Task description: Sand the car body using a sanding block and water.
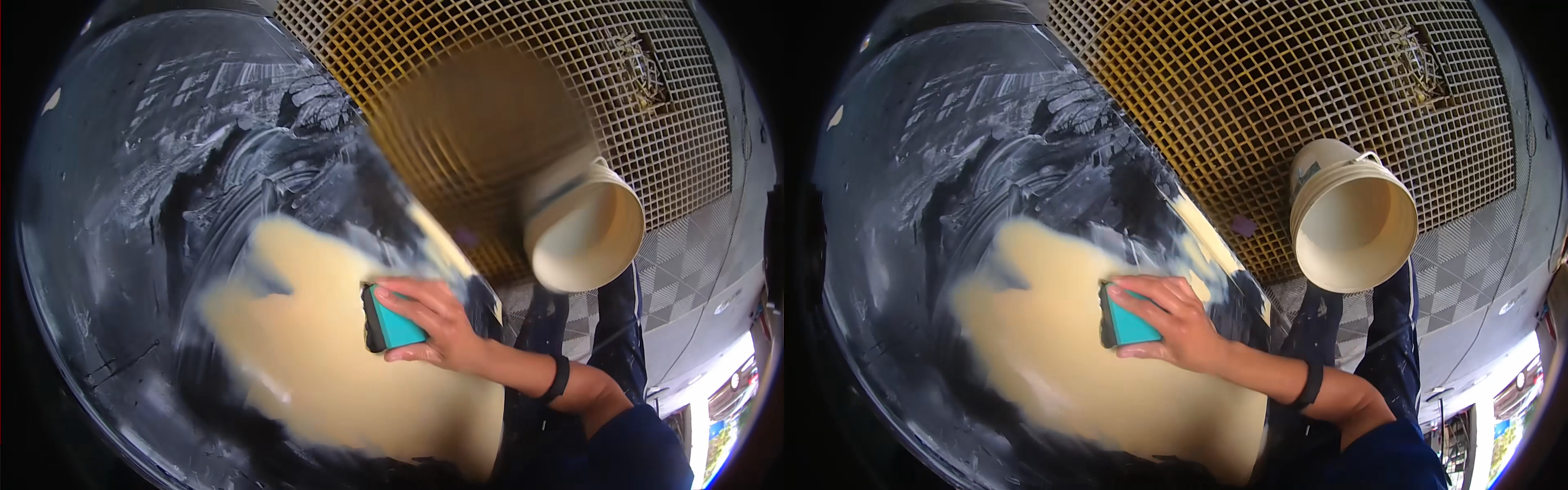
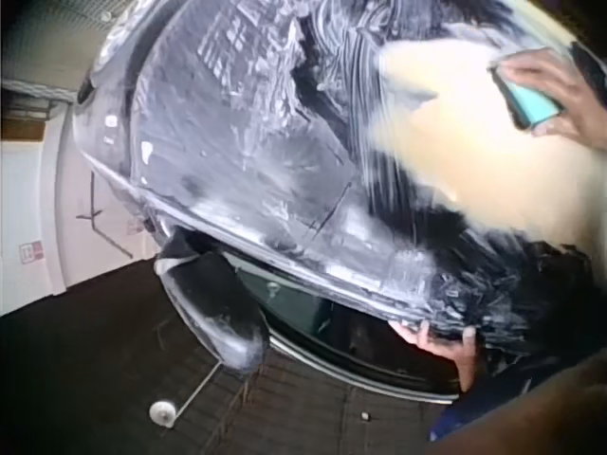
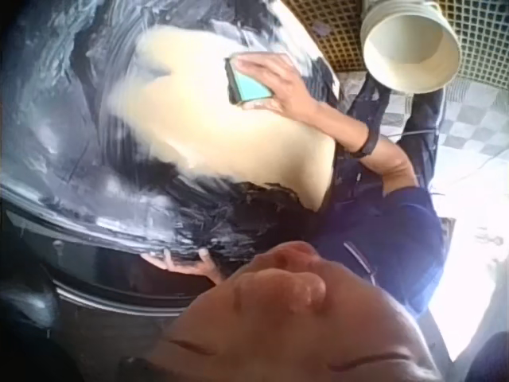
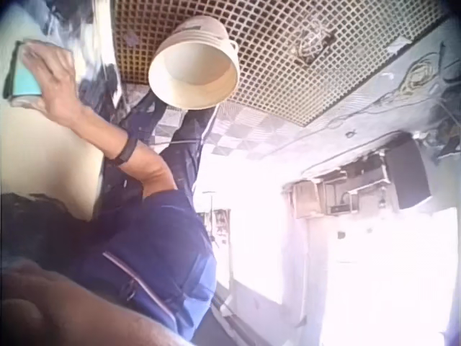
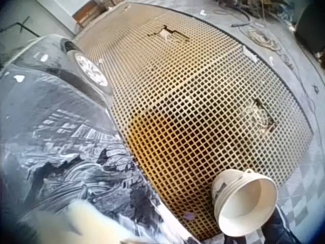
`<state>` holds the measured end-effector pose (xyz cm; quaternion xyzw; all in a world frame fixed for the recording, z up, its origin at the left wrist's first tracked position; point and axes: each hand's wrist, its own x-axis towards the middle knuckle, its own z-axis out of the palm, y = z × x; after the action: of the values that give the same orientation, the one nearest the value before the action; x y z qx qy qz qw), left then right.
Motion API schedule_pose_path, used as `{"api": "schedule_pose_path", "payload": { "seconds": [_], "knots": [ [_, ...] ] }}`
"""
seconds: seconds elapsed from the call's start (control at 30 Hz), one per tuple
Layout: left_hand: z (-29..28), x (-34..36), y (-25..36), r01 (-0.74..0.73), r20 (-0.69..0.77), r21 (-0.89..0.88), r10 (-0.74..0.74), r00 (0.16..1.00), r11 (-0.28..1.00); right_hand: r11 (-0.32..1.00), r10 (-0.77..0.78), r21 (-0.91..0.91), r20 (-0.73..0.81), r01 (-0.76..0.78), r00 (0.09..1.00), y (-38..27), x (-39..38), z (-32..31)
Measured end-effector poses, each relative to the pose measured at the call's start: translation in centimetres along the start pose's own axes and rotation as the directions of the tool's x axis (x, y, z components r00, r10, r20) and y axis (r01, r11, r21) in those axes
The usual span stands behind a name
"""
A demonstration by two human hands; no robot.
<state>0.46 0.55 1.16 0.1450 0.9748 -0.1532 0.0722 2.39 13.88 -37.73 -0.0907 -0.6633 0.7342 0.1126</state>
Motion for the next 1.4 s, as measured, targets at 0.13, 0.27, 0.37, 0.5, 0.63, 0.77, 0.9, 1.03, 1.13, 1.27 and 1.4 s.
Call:
{"api": "schedule_pose_path", "payload": {
  "seconds": [0.13, 0.27, 0.37, 0.5, 0.63, 0.77, 0.9, 1.03, 1.13, 1.27, 1.4],
  "knots": [
    [0.5, -0.1, 1.0, 0.005, -0.004, -0.026, -0.005, 1.000, 1.000, 0.996, -0.069, 0.046, -0.028, 0.070, 0.997, 1.2, 7.1, -0.9],
    [0.1, 0.1, 1.0, 0.010, -0.006, -0.015, -0.010, 1.000, 1.000, 0.993, -0.112, 0.029, -0.047, 0.114, 0.993, -0.2, 7.5, 0.2],
    [0.9, 1.0, 0.7, -0.005, 0.000, -0.041, 0.005, 1.000, 0.999, 0.993, -0.115, 0.012, -0.007, 0.115, 0.993, -0.6, 7.2, 0.7],
    [0.0, 0.6, 1.7, 0.039, -0.005, -0.033, -0.039, 0.999, 0.999, 0.990, -0.137, 0.035, -0.043, 0.139, 0.990, -1.9, 11.1, 0.5],
    [-0.2, 1.1, 1.4, -0.006, 0.003, -0.046, 0.006, 1.000, 0.999, 0.981, -0.192, 0.037, -0.007, 0.192, 0.981, -2.2, 9.2, 0.9],
    [-0.4, 1.0, 2.2, 0.054, 0.033, -0.045, -0.053, 0.998, 0.998, 0.983, -0.184, 0.017, -0.074, 0.185, 0.980, -2.3, 13.0, 0.5],
    [-0.7, 1.0, 1.5, -0.001, 0.032, -0.051, 0.003, 0.999, 0.999, 0.974, -0.222, 0.038, 0.003, 0.222, 0.975, -4.0, 8.8, 0.8],
    [-0.4, 0.6, 1.8, 0.032, 0.005, -0.060, -0.032, 0.999, 0.998, 0.970, -0.243, -0.008, -0.061, 0.242, 0.968, -2.4, 14.2, 0.8],
    [-1.1, 0.7, 1.4, 0.049, 0.023, -0.044, -0.048, 0.999, 0.998, 0.980, -0.194, 0.061, 0.047, 0.191, 0.980, -3.8, 8.6, 1.5],
    [-0.1, 1.3, 1.4, 0.015, 0.022, -0.054, -0.014, 1.000, 0.998, 0.971, -0.238, 0.012, 0.001, 0.238, 0.971, -2.1, 13.8, 0.6],
    [-1.2, 0.6, 1.6, 0.044, 0.050, -0.041, -0.042, 0.998, 0.998, 0.983, -0.181, 0.013, -0.030, 0.182, 0.983, -3.9, 10.1, 1.5]
  ]
}}
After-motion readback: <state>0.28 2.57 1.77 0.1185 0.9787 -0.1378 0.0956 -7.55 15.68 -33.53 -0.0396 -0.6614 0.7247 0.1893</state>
